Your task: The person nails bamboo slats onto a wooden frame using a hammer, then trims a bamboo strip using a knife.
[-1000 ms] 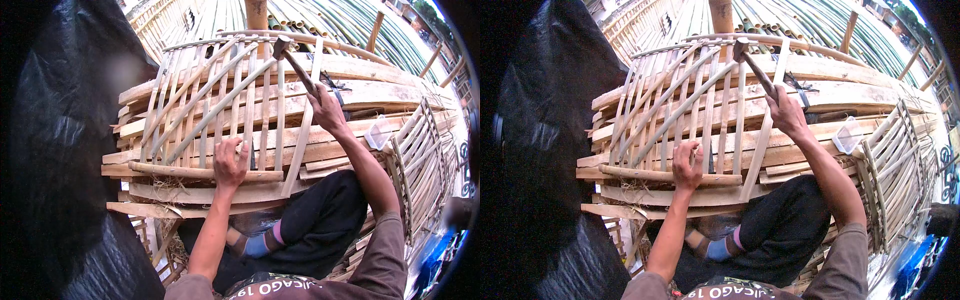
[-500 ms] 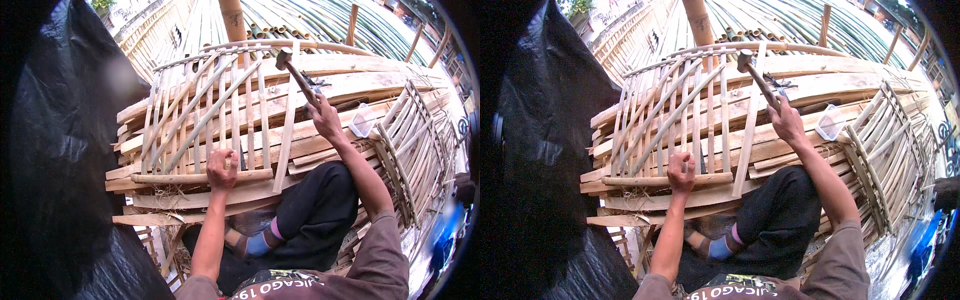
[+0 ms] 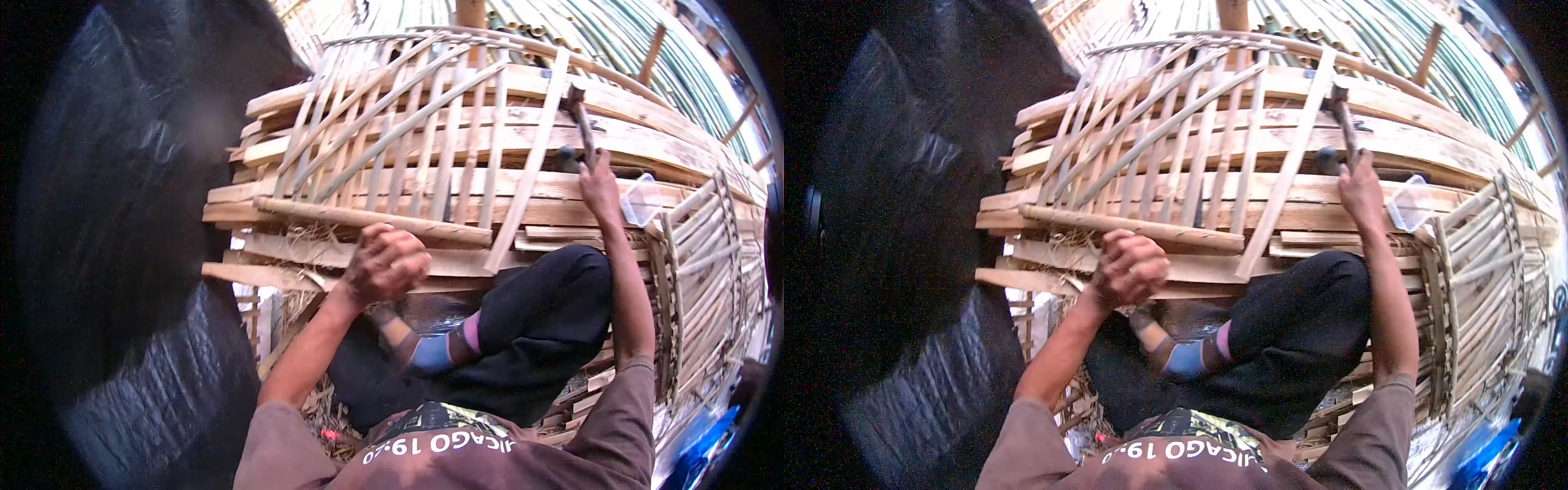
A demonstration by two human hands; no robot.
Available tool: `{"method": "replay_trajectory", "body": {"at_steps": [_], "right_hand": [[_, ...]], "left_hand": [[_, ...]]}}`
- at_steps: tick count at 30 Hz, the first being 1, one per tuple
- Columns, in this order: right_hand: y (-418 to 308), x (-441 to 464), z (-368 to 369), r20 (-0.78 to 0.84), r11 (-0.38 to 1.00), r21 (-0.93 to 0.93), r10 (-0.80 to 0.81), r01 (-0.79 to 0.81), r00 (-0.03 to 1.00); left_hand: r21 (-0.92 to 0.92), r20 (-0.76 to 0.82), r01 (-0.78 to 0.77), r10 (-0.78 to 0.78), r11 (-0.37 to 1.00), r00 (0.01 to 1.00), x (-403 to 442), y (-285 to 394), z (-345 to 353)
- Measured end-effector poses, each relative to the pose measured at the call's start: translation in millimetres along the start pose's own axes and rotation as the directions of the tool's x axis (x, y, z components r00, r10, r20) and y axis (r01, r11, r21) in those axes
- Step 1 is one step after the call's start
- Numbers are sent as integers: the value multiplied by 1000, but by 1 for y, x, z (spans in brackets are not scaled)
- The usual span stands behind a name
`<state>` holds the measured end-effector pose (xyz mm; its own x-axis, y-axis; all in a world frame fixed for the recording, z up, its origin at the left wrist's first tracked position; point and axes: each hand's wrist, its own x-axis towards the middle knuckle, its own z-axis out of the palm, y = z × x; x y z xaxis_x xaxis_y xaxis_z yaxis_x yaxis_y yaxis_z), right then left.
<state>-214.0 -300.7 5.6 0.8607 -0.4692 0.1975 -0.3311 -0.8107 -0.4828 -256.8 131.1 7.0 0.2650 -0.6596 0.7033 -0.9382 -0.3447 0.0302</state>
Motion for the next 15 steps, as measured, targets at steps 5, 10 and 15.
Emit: {"method": "replay_trajectory", "body": {"at_steps": [5, 10, 15], "right_hand": [[16, 6, 11, 1, 994, -37, -102, 102, 995], [-59, -25, -28, -188, 861, -198, -503, 469, 843], [-151, -119, -31, 324, 597, 703, -753, 387, 573]], "left_hand": [[-113, 170, -283, 299, 952, 939, 0, 16, 0], [-227, 265, -459, 508, 859, 819, 16, 18, 2], [-313, 72, -468, 512, 826, 856, 42, 28, 11]]}}
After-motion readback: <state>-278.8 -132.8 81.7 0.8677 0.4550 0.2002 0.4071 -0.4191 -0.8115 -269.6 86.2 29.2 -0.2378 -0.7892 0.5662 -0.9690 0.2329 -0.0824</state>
